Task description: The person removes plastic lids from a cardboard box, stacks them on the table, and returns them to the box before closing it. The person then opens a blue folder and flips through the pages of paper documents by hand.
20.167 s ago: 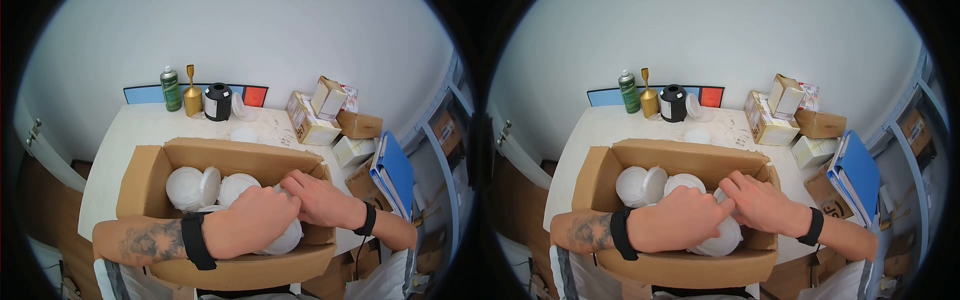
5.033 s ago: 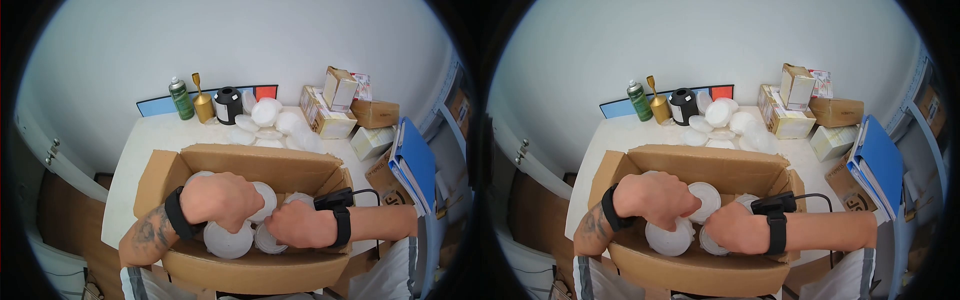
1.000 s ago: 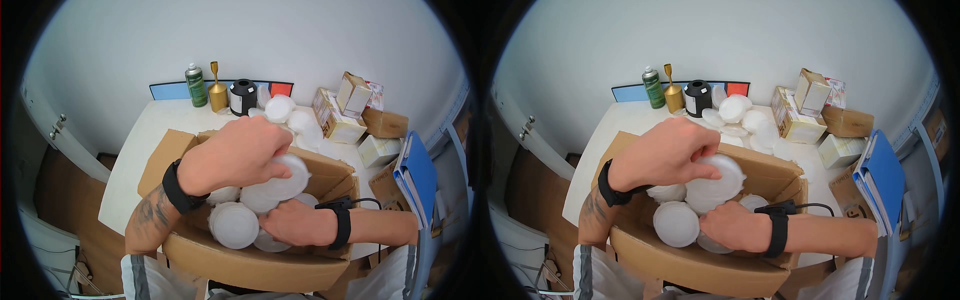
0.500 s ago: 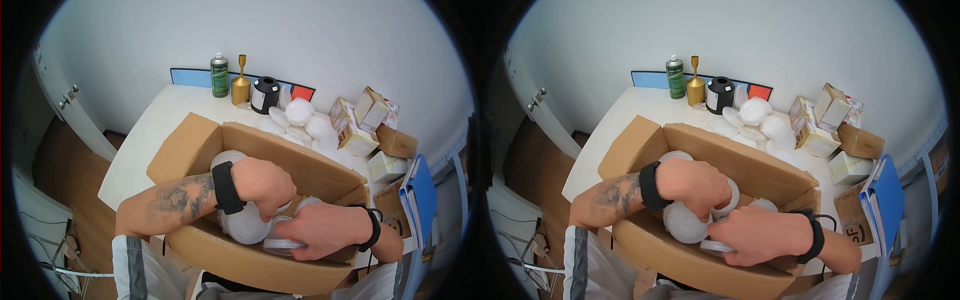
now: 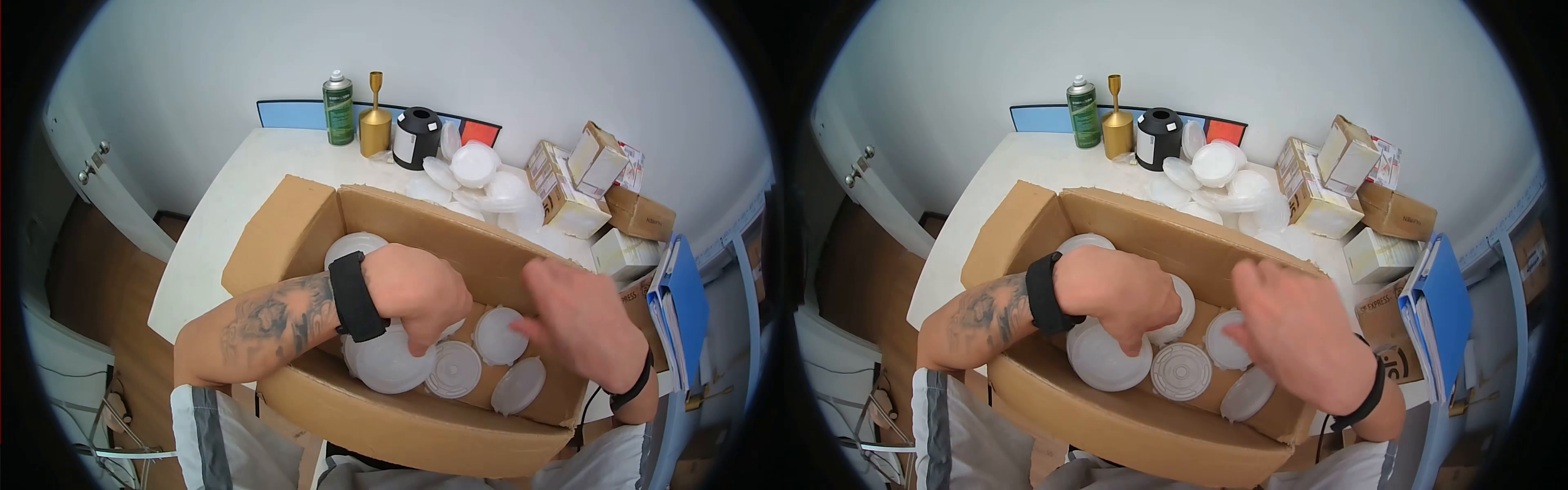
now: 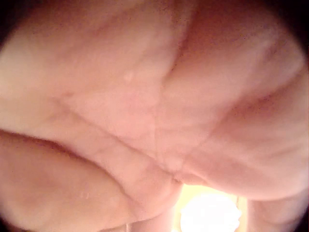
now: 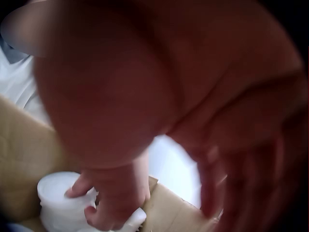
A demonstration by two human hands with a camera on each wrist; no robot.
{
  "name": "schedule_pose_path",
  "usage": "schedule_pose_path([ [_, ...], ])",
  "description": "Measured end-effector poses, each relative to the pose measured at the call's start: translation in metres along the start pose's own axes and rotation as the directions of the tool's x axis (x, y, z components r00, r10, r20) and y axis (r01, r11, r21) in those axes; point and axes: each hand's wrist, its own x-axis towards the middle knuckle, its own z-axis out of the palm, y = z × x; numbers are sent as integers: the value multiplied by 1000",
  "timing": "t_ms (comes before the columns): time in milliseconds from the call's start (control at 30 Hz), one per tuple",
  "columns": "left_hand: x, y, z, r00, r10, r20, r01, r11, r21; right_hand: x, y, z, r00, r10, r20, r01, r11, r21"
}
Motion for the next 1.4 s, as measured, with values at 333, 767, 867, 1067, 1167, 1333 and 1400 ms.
schedule_pose_path([
  [333,-7,4,-18,992,120,-29,-122,986,-117,-19,-6,69,859,-173,481,314,921,-229],
  [767,-1,-13,-15,467,-170,-867,2,981,-192,1,-11,67,591,-208,779,298,954,29],
  [867,-6,-8,-5,819,26,-574,-4,999,39,5,-11,66,570,-262,779,317,945,86],
  [1067,5,1,15,1000,4,-8,-3,998,57,6,-13,61,539,-312,783,326,934,147],
  [1167,28,7,19,944,-237,230,213,969,124,-5,-7,69,634,-378,675,365,915,170],
  [1333,8,4,10,996,-63,62,61,998,20,-9,-6,68,750,-467,469,410,884,224],
  [1400,8,3,10,998,-44,40,44,999,7,-5,-13,67,800,-445,403,465,884,52],
])
